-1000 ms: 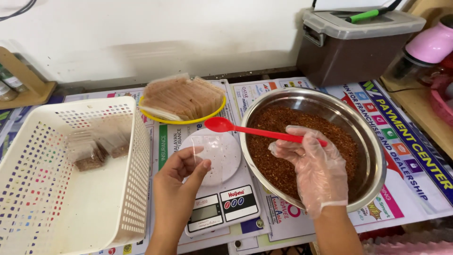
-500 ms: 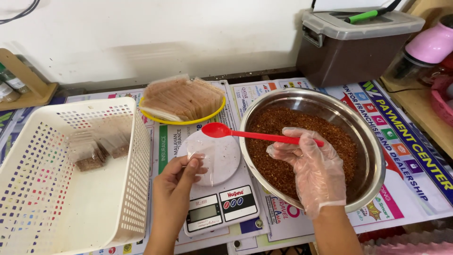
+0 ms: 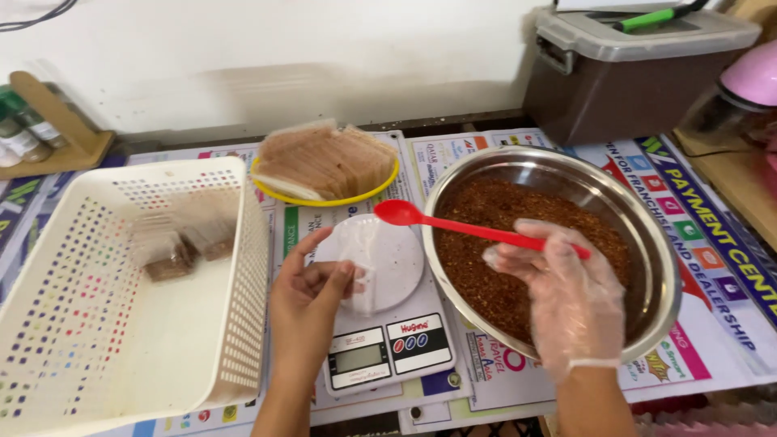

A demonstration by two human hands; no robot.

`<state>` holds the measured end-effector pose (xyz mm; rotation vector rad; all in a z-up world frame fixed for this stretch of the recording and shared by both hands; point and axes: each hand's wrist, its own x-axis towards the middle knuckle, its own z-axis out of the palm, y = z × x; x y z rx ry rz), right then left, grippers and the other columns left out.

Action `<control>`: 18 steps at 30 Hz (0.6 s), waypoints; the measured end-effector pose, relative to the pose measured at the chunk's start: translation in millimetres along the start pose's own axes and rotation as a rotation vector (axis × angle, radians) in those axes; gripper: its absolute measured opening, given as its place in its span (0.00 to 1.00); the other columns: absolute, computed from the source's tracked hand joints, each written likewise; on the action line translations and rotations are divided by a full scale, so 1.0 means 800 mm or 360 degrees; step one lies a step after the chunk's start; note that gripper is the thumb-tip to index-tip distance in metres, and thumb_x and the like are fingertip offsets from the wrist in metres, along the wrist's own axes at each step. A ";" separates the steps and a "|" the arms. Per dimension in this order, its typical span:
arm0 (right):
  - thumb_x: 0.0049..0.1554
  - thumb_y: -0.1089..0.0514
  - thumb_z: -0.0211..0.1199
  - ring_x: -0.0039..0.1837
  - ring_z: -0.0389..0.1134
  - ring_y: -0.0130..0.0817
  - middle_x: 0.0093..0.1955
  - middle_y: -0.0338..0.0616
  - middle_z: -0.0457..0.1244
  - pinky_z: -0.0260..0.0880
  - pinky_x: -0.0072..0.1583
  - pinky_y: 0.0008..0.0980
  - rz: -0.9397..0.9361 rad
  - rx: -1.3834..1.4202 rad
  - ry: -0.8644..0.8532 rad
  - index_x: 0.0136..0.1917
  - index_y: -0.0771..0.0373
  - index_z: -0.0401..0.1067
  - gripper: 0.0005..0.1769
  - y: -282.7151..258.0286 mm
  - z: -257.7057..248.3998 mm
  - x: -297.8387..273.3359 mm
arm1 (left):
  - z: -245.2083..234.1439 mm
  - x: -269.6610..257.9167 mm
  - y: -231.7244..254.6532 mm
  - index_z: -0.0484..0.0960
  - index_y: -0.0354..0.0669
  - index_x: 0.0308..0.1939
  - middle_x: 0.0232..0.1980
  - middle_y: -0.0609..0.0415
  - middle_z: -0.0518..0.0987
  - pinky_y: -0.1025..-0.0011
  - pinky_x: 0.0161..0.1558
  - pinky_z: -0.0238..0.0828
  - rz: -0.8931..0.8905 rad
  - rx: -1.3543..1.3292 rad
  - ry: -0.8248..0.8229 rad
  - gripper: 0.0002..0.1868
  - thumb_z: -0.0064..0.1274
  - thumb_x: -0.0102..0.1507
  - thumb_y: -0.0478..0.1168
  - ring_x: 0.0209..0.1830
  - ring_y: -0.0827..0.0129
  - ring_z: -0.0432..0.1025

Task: Packaging granular material into small plastic bags and weighing them on a digital scale

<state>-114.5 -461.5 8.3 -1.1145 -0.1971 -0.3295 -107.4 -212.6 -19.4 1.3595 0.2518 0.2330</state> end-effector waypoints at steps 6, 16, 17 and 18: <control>0.64 0.48 0.60 0.50 0.76 0.49 0.52 0.57 0.72 0.79 0.61 0.38 0.0112 -0.0143 0.0104 0.58 0.67 0.75 0.20 -0.002 -0.030 -0.032 | -0.003 0.020 -0.040 0.85 0.36 0.45 0.35 0.40 0.88 0.73 0.34 0.76 0.0100 -0.0266 0.0039 0.08 0.59 0.62 0.31 0.28 0.64 0.80; 0.65 0.50 0.61 0.49 0.80 0.40 0.56 0.47 0.73 0.87 0.54 0.33 -0.0255 -0.0373 0.0024 0.59 0.64 0.75 0.17 0.007 -0.065 -0.080 | 0.008 0.015 -0.032 0.86 0.39 0.53 0.31 0.47 0.87 0.74 0.36 0.76 0.0204 -0.0169 0.0133 0.14 0.57 0.63 0.34 0.33 0.68 0.83; 0.67 0.57 0.51 0.60 0.76 0.48 0.61 0.62 0.71 0.79 0.60 0.30 -0.0054 -0.0373 -0.0139 0.62 0.73 0.71 0.19 0.009 -0.091 -0.090 | 0.010 0.016 -0.032 0.88 0.39 0.50 0.33 0.46 0.88 0.75 0.36 0.74 0.0152 -0.0210 0.0198 0.12 0.58 0.63 0.33 0.32 0.70 0.81; 0.68 0.63 0.41 0.70 0.72 0.56 0.66 0.78 0.69 0.71 0.67 0.27 0.0148 -0.0372 -0.0299 0.65 0.83 0.67 0.22 0.011 -0.117 -0.101 | 0.012 0.016 -0.033 0.90 0.38 0.47 0.34 0.45 0.89 0.76 0.35 0.71 0.0100 -0.0251 0.0262 0.10 0.58 0.63 0.33 0.31 0.72 0.79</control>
